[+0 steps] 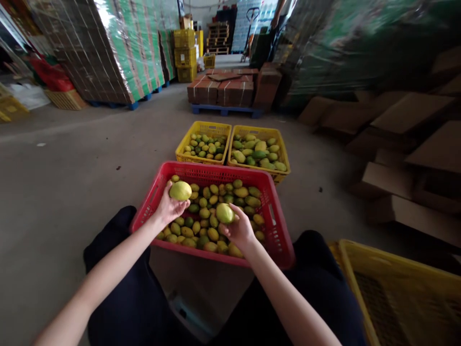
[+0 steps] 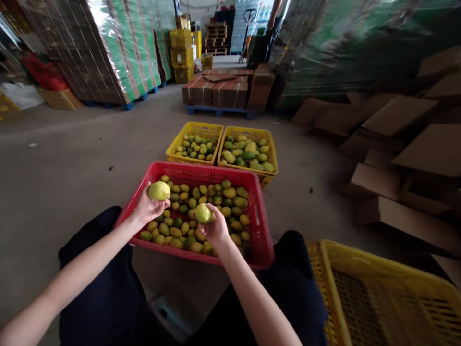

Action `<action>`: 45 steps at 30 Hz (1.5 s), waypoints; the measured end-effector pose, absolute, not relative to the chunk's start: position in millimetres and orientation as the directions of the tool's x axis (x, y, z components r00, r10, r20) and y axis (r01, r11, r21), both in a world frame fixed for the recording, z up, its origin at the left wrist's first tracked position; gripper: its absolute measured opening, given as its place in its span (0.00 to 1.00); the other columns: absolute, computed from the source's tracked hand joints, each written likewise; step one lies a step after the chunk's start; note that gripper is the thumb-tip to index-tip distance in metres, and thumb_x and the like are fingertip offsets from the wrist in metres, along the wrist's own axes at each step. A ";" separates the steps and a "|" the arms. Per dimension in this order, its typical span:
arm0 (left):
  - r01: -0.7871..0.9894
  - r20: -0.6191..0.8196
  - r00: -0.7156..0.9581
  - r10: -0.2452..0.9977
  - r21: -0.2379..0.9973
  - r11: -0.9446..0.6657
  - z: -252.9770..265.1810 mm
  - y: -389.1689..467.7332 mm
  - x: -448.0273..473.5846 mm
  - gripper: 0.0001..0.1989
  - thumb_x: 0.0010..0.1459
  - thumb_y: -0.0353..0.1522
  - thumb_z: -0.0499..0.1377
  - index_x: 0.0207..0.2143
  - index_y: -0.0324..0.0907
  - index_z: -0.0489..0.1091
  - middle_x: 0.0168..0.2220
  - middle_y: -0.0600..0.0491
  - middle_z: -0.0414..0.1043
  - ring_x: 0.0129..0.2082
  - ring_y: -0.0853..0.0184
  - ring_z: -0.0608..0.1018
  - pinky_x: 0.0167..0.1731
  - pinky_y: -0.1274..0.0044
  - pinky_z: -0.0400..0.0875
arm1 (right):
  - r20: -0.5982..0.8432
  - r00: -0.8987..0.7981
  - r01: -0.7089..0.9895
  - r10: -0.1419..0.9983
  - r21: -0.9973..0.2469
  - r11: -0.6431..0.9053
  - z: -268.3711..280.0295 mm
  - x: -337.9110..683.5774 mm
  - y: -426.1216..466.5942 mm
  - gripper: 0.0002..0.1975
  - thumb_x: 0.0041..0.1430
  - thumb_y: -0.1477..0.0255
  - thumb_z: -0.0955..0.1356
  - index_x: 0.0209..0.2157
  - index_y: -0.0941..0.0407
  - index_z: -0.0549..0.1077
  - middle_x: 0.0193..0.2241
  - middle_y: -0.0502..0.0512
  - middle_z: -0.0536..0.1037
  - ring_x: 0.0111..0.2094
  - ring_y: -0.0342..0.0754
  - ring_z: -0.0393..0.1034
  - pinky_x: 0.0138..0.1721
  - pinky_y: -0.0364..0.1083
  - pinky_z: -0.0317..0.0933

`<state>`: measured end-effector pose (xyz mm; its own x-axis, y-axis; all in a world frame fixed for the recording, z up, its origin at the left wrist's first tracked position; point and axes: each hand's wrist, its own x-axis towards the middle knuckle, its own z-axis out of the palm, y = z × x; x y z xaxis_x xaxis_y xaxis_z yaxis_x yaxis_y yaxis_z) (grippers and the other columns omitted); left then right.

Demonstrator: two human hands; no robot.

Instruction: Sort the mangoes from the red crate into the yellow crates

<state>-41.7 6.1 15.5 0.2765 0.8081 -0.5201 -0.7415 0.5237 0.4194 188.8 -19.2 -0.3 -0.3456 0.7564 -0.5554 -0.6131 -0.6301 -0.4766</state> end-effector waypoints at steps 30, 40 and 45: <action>0.350 0.097 0.175 0.980 0.924 -0.154 14.5 -30.6 -11.5 0.25 0.39 0.38 0.70 0.39 0.43 0.65 0.40 0.50 0.71 0.42 0.62 0.74 0.45 0.71 0.66 | 0.204 -0.098 0.279 0.974 -0.934 0.223 -14.9 181.0 -31.9 0.26 0.46 0.66 0.73 0.48 0.52 0.66 0.42 0.55 0.75 0.39 0.51 0.71 0.41 0.50 0.67; -0.035 0.036 0.104 0.994 0.999 -0.032 25.4 -32.4 -9.4 0.29 0.30 0.26 0.73 0.41 0.45 0.76 0.41 0.49 0.68 0.51 0.57 0.68 0.55 0.74 0.60 | 0.195 -0.050 0.152 0.979 -0.968 0.201 -7.2 181.2 -30.9 0.24 0.42 0.70 0.75 0.45 0.48 0.74 0.47 0.55 0.73 0.48 0.55 0.66 0.46 0.52 0.64; -0.077 -0.071 0.126 0.990 0.994 0.081 19.9 -28.8 -12.1 0.30 0.37 0.29 0.71 0.48 0.45 0.72 0.47 0.48 0.70 0.49 0.58 0.71 0.50 0.71 0.66 | 0.112 -0.041 0.089 0.993 -0.989 0.115 -9.2 180.7 -34.2 0.29 0.41 0.71 0.75 0.48 0.49 0.68 0.45 0.54 0.73 0.41 0.51 0.70 0.41 0.49 0.65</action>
